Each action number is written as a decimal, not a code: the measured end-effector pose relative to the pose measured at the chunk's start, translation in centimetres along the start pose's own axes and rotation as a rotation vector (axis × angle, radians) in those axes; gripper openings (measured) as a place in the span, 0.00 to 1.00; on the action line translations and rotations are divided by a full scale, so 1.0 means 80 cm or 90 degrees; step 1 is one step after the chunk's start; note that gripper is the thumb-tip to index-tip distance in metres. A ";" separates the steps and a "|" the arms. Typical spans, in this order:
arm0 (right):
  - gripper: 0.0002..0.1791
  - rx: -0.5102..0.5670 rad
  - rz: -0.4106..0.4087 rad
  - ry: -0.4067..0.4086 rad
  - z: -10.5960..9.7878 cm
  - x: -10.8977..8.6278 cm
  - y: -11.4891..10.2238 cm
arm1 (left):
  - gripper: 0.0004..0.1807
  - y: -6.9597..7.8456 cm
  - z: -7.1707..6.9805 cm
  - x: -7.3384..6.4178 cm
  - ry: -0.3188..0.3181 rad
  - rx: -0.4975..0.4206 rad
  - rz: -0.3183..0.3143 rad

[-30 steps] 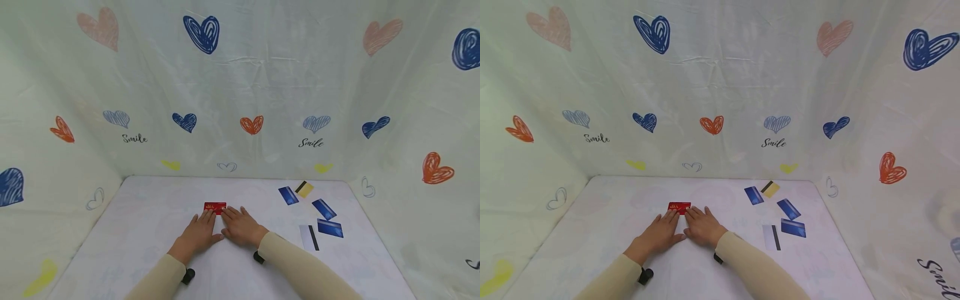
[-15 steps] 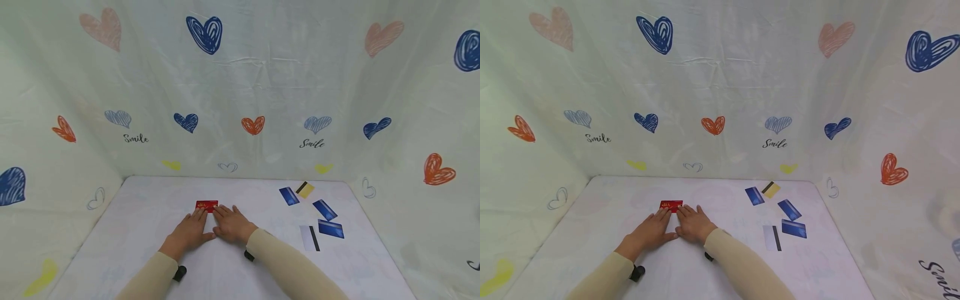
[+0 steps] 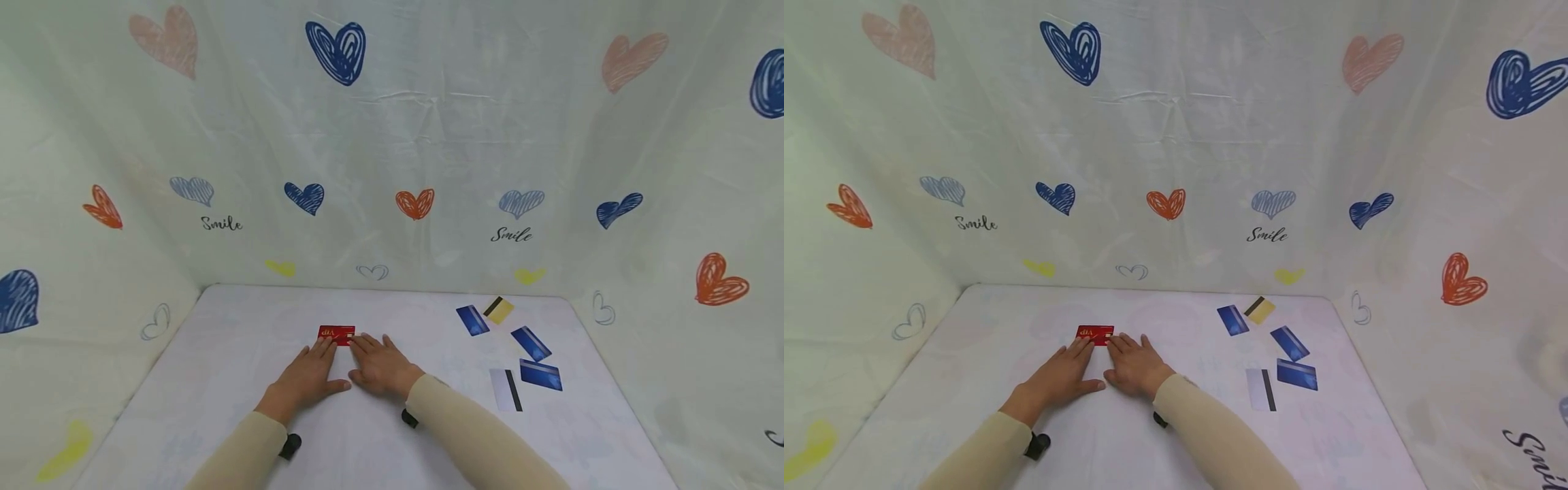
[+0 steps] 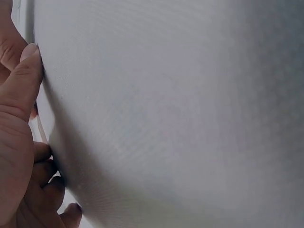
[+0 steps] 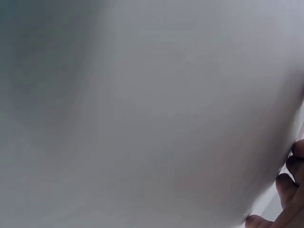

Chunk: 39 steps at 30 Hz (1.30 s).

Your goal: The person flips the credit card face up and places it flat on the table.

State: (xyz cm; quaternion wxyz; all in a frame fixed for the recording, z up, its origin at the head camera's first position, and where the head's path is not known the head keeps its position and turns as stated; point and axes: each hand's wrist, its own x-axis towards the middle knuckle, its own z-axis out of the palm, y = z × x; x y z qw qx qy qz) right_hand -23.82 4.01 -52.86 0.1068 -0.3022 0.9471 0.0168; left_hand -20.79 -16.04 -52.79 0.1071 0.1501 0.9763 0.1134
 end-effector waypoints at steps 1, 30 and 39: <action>0.40 0.002 0.005 0.004 0.001 -0.002 0.004 | 0.55 0.001 0.000 0.000 -0.001 0.000 -0.002; 0.49 0.096 0.306 0.041 0.011 -0.126 0.202 | 0.54 0.007 -0.006 -0.006 -0.007 0.000 -0.007; 0.43 0.150 0.277 0.038 0.013 -0.126 0.196 | 0.55 0.005 -0.004 -0.004 -0.006 0.010 -0.003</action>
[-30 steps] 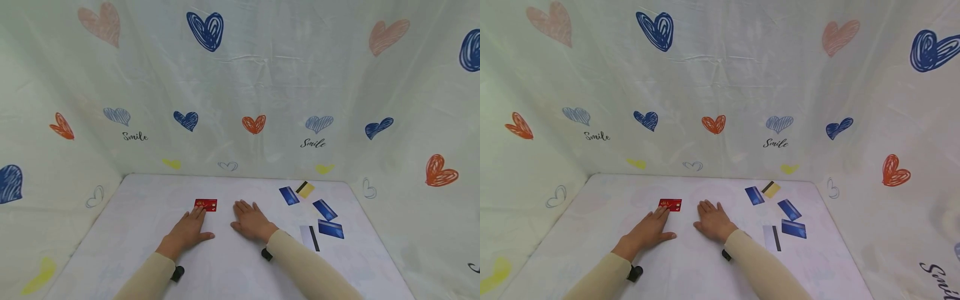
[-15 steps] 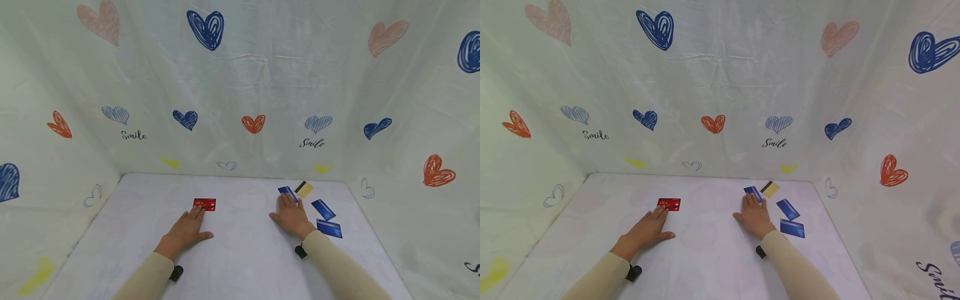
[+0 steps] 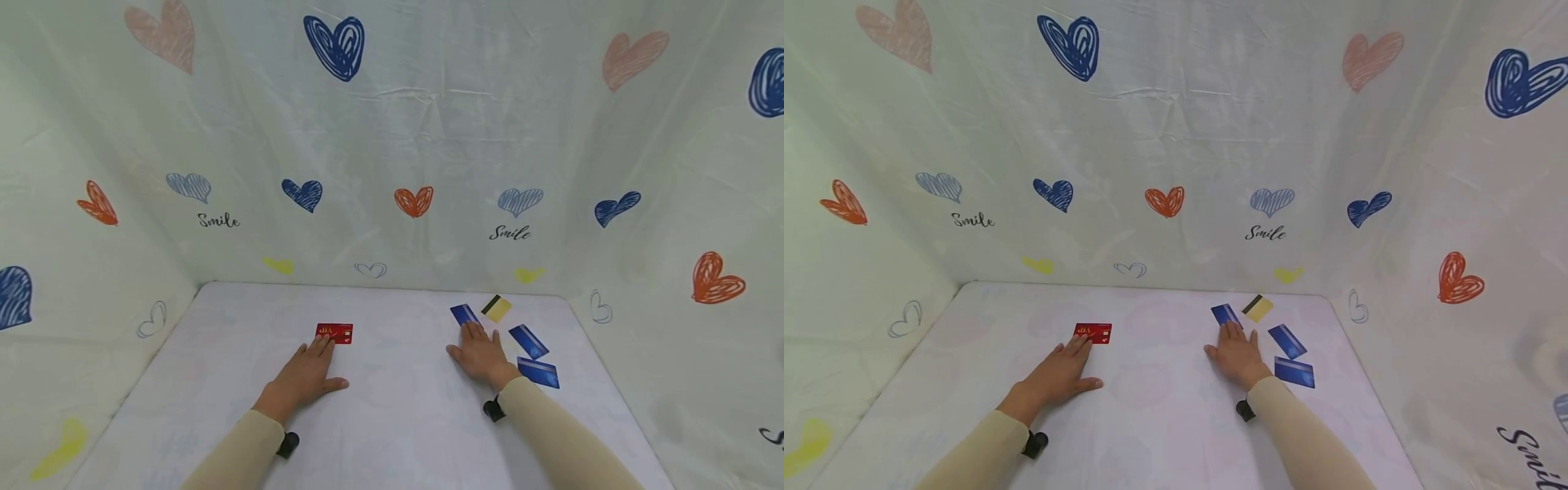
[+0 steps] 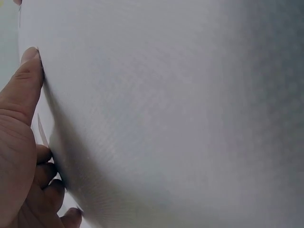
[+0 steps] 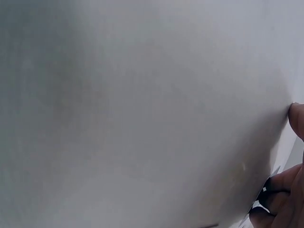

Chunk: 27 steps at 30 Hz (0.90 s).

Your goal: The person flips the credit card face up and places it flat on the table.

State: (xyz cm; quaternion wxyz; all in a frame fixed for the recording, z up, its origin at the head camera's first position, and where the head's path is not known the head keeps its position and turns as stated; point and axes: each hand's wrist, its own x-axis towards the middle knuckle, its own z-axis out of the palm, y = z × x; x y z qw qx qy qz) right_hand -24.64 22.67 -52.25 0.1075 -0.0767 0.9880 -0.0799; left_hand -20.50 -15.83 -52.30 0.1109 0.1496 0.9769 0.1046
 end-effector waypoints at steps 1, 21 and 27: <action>0.43 0.006 -0.007 0.002 0.001 -0.001 -0.002 | 0.55 0.000 0.000 0.000 0.001 0.000 0.000; 0.39 -0.050 -0.224 -0.004 0.029 -0.030 -0.063 | 0.52 0.006 -0.003 -0.003 -0.021 -0.004 -0.010; 0.39 -0.074 -0.292 -0.027 0.035 -0.038 -0.075 | 0.52 0.006 0.000 0.001 -0.024 0.008 -0.017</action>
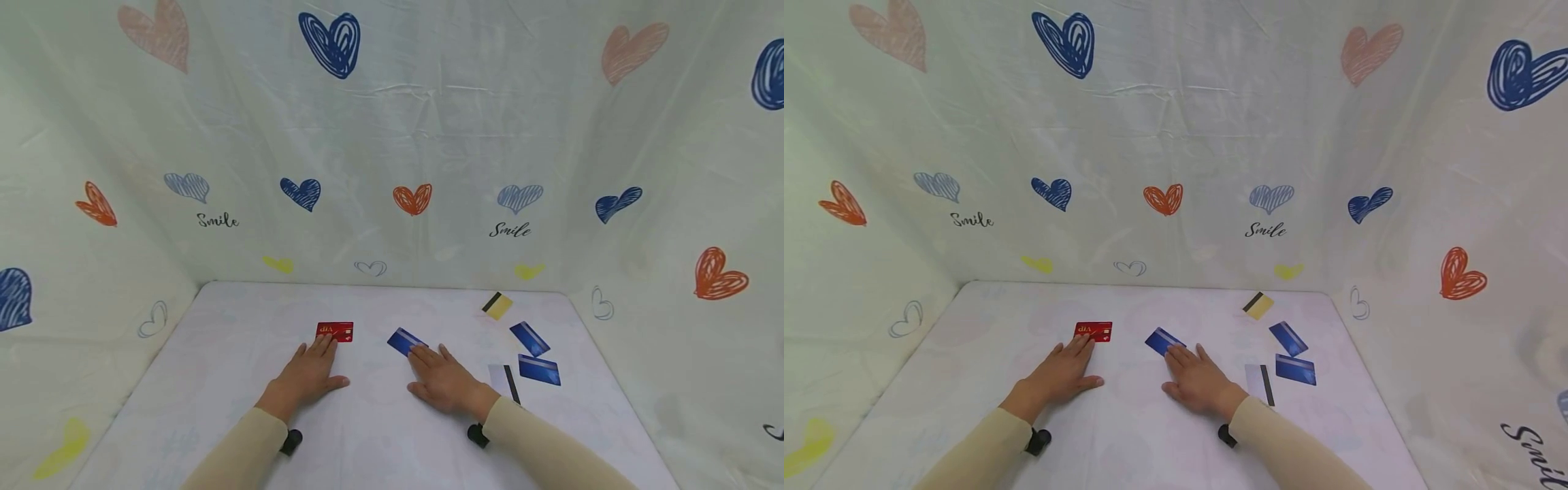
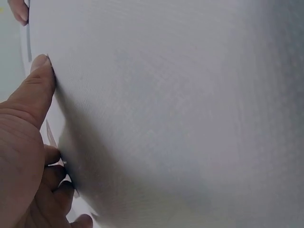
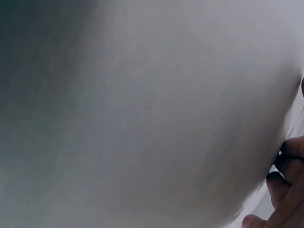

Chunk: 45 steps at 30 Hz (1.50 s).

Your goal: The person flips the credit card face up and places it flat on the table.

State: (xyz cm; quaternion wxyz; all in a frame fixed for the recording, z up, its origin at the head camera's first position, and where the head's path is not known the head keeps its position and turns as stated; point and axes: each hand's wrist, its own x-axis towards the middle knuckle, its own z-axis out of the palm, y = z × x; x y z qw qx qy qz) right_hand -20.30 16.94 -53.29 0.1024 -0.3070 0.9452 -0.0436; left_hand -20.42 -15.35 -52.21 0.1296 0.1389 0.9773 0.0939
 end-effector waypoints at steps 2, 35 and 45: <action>0.38 -0.005 -0.023 -0.007 0.000 -0.001 -0.005 | 0.52 0.002 0.001 0.001 0.007 0.003 0.000; 0.36 -0.029 -0.045 0.097 -0.005 0.001 -0.028 | 0.37 0.085 0.017 -0.017 0.054 0.055 0.131; 0.32 -0.043 -0.004 0.145 -0.003 0.017 -0.036 | 0.40 0.078 0.013 0.013 0.118 0.031 0.080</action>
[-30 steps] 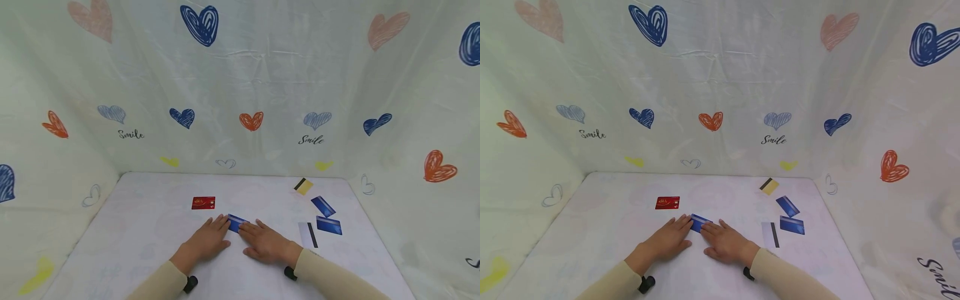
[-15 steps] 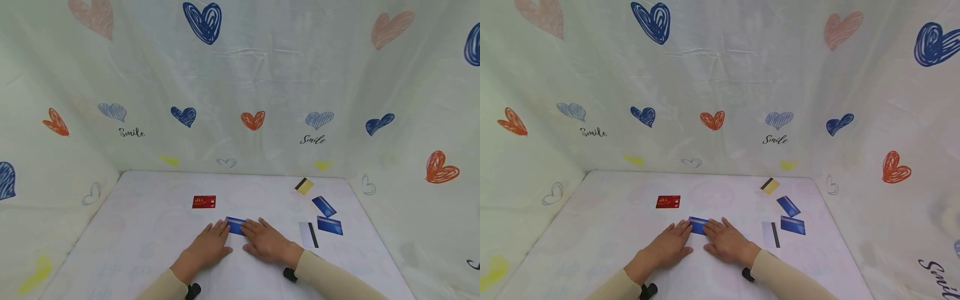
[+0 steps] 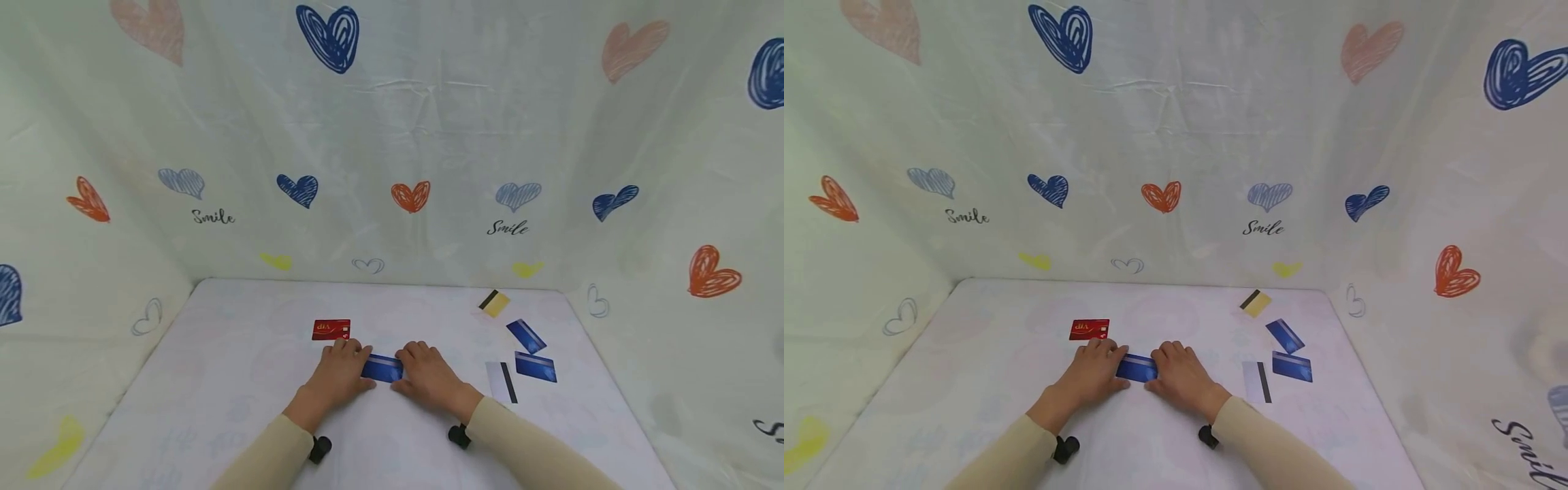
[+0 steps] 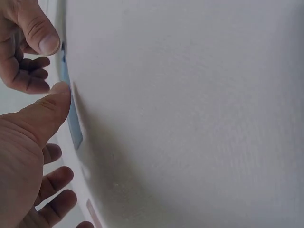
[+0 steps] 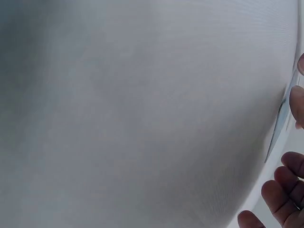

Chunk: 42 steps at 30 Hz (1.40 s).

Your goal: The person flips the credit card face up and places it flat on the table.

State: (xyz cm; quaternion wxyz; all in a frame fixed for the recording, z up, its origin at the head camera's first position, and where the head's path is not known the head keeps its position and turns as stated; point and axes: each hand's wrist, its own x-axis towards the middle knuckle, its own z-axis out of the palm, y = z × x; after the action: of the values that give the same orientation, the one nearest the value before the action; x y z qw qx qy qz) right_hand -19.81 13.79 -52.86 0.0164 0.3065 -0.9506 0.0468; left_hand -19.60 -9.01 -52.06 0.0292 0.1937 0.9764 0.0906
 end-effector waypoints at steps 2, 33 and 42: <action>0.32 -0.006 0.002 -0.003 0.001 0.002 -0.001 | 0.40 0.000 0.001 0.002 -0.009 -0.002 -0.008; 0.27 0.033 -0.009 -0.036 0.006 0.016 0.010 | 0.37 0.000 0.005 0.001 0.004 0.021 -0.012; 0.28 0.013 -0.019 -0.036 0.006 0.013 0.009 | 0.36 -0.004 -0.003 0.003 0.002 0.020 0.001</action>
State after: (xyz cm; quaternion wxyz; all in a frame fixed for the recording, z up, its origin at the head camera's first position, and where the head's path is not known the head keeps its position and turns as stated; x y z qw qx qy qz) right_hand -21.11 13.74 -53.36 -0.0131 0.3220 -0.9455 0.0473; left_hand -19.96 -9.26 -51.90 0.0246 0.1945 0.9777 0.0753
